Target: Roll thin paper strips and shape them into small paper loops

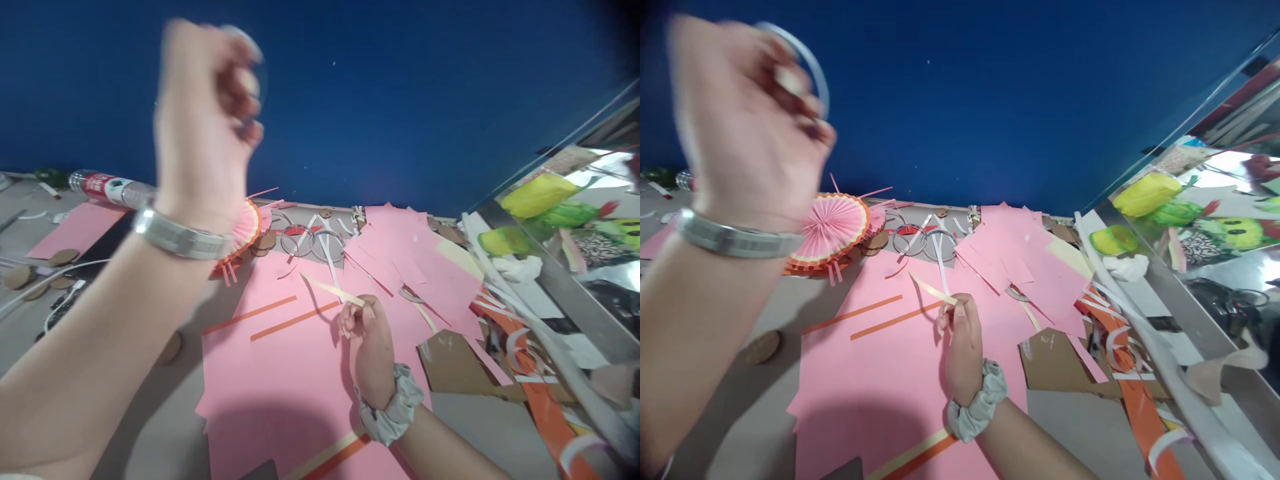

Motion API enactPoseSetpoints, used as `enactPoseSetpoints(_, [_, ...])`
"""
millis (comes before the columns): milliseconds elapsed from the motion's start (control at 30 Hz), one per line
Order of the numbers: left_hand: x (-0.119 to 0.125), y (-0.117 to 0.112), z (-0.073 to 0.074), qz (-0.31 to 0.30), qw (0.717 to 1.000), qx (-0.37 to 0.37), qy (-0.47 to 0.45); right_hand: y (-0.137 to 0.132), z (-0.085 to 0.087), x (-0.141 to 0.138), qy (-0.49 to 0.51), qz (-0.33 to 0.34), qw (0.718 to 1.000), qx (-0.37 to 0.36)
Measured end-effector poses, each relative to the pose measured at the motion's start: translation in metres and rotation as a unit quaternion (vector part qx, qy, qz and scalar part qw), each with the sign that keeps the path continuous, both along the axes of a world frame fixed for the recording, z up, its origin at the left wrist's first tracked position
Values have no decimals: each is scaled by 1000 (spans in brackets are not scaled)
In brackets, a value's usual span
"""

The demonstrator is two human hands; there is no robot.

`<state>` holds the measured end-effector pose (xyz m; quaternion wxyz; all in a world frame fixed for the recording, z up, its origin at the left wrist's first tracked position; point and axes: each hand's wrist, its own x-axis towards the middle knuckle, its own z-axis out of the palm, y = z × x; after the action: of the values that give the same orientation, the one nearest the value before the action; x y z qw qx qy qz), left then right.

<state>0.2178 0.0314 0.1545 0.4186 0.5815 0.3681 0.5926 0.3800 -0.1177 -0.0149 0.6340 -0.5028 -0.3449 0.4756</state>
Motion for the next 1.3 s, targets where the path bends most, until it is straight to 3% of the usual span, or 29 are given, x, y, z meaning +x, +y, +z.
enactPoseSetpoints(133, [53, -11, -10, -132, 989, 4, 70, -3, 4, -2, -13, 7, 1000, -11])
enactPoseSetpoints(233, [62, -8, -14, -246, 955, 13, 166, -4, 2, 0, -14, 11, 1000, -18])
enactPoseSetpoints(300, [63, -6, -15, -288, 928, 5, 235, -4, -1, 1, -13, 15, 1000, -18])
enactPoseSetpoints(367, [64, -9, -20, -263, 901, 18, 345, -5, -3, 1, -14, 17, 1000, -17])
enactPoseSetpoints(467, [65, -26, -36, -112, 812, 124, 559, -6, -6, 0, -20, 21, 999, -14])
enactPoseSetpoints(533, [61, -46, -50, -79, 779, 172, 598, -8, -5, -1, -28, 24, 999, -14])
enactPoseSetpoints(633, [43, -85, -70, -182, 810, 154, 536, -13, -2, 1, -60, 35, 998, -4])
enactPoseSetpoints(700, [25, -110, -83, -260, 827, 137, 480, -19, 2, 4, -152, 81, 984, 53])
enactPoseSetpoints(800, [-1, -138, -104, -304, 846, 76, 431, -27, 8, 4, -340, 197, 898, 198])
enactPoseSetpoints(867, [-12, -148, -117, -301, 855, 29, 421, -30, 10, 2, -405, 225, 845, 266])
enactPoseSetpoints(1067, [-14, -151, -133, -299, 858, 42, 416, -28, 8, -4, -488, 193, 778, 345])
enactPoseSetpoints(1300, [-10, -137, -148, -354, 862, 23, 362, -23, 0, 1, -585, 211, 725, 298])
